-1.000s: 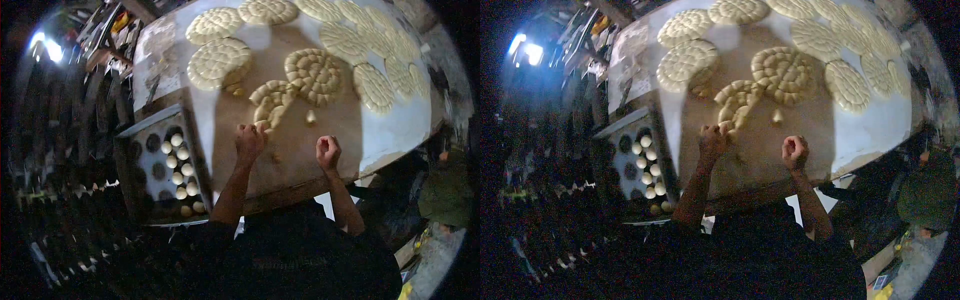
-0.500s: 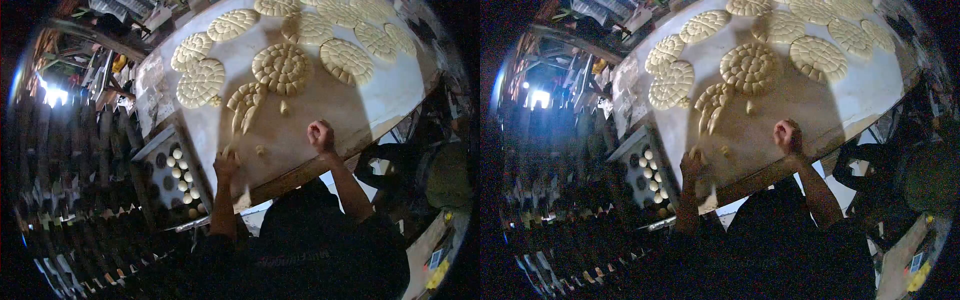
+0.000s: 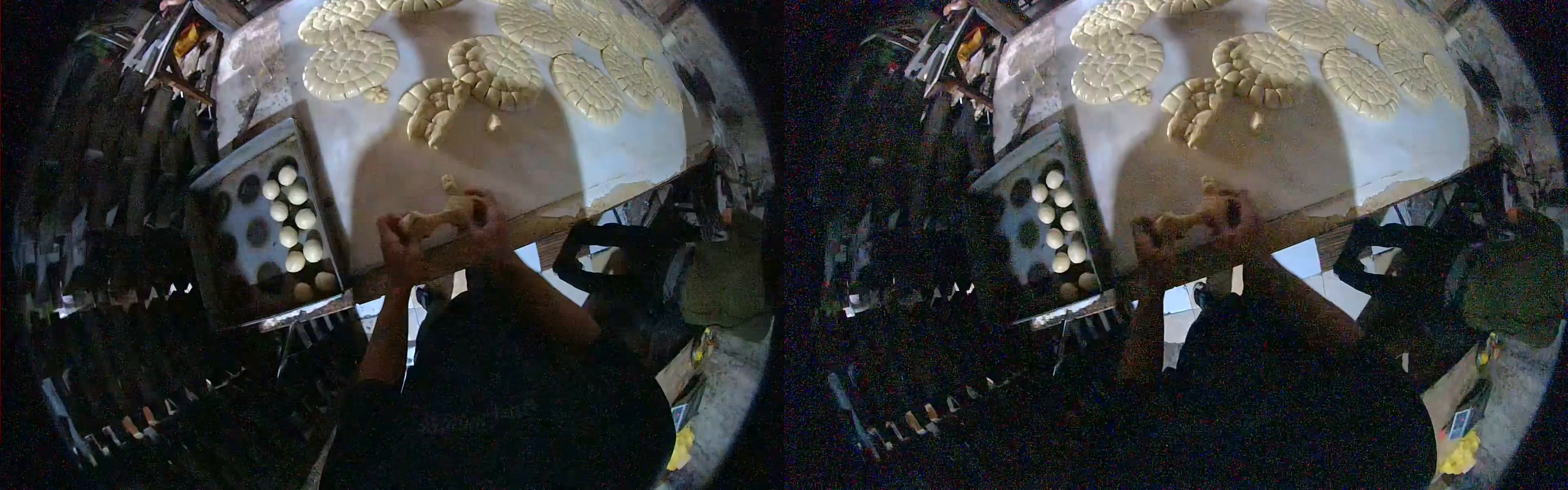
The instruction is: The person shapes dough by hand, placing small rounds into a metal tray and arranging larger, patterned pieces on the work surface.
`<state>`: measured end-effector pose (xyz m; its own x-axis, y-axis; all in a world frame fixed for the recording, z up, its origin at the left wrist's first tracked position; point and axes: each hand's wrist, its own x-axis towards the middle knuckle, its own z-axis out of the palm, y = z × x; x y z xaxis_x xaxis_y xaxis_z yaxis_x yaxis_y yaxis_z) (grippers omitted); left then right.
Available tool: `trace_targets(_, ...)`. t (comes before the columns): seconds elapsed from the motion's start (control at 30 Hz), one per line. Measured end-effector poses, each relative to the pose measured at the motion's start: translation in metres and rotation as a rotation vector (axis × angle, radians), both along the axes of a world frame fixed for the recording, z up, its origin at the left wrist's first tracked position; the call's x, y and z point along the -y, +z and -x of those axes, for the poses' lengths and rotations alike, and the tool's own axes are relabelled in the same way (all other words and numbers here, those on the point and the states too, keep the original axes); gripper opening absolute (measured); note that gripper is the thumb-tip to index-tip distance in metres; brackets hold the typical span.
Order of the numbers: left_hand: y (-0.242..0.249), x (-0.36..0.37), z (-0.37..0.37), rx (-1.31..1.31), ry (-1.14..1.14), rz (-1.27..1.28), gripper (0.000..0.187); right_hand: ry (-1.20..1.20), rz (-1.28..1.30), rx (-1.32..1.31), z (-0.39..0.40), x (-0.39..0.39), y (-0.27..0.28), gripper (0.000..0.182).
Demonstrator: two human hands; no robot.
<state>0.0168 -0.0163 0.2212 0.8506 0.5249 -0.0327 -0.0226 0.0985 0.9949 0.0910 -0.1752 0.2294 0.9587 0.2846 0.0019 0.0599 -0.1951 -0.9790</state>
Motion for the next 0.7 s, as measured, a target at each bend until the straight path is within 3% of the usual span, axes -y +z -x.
trace_targets(0.1,-0.033,-0.02,0.014,-0.165,0.061,-0.1,0.031,-0.298,-0.047,-0.113,-0.041,0.055,0.011,0.032)
trace_targets(0.17,-0.051,-0.042,0.03,-0.24,-0.07,-0.604,0.031,-0.446,-0.085,-0.077,-0.08,0.111,-0.023,0.03)
trace_targets(0.2,-0.055,-0.054,0.035,-0.263,-0.148,-0.926,0.032,-0.217,0.19,0.172,-0.1,0.145,-0.033,0.029)
trace_targets(0.27,-0.044,-0.075,0.021,-0.33,-0.268,-1.323,0.032,0.268,0.738,0.651,-0.131,0.194,-0.039,0.027)
trace_targets(0.3,-0.035,-0.084,0.006,-0.362,-0.284,-1.421,0.032,0.23,0.764,0.709,-0.147,0.2,-0.042,0.023)
trace_targets(0.37,-0.017,-0.084,-0.054,-0.37,-0.111,-1.283,0.033,0.154,0.815,0.817,-0.183,0.181,-0.013,0.018)
trace_targets(0.43,-0.036,-0.062,-0.102,-0.238,0.09,-1.019,0.034,0.066,0.649,0.708,-0.216,0.144,-0.014,0.015)
trace_targets(0.5,-0.028,-0.027,-0.13,-0.341,0.149,-1.08,0.036,0.045,0.522,0.615,-0.209,0.101,-0.023,0.017)
trace_targets(0.57,-0.051,-0.003,-0.107,-0.34,-0.079,-1.294,0.026,0.252,0.449,0.542,-0.172,0.093,-0.041,0.015)
trace_targets(0.6,-0.046,0.009,-0.088,-0.354,-0.197,-1.378,0.022,0.303,0.42,0.658,-0.153,0.105,-0.044,0.014)
trace_targets(0.63,-0.04,0.009,-0.07,-0.387,-0.288,-1.382,0.02,0.356,0.388,0.778,-0.147,0.12,-0.046,0.013)
trace_targets(0.7,-0.028,-0.012,-0.037,-0.461,-0.468,-1.377,0.018,0.328,0.478,0.723,-0.181,0.153,-0.038,0.012)
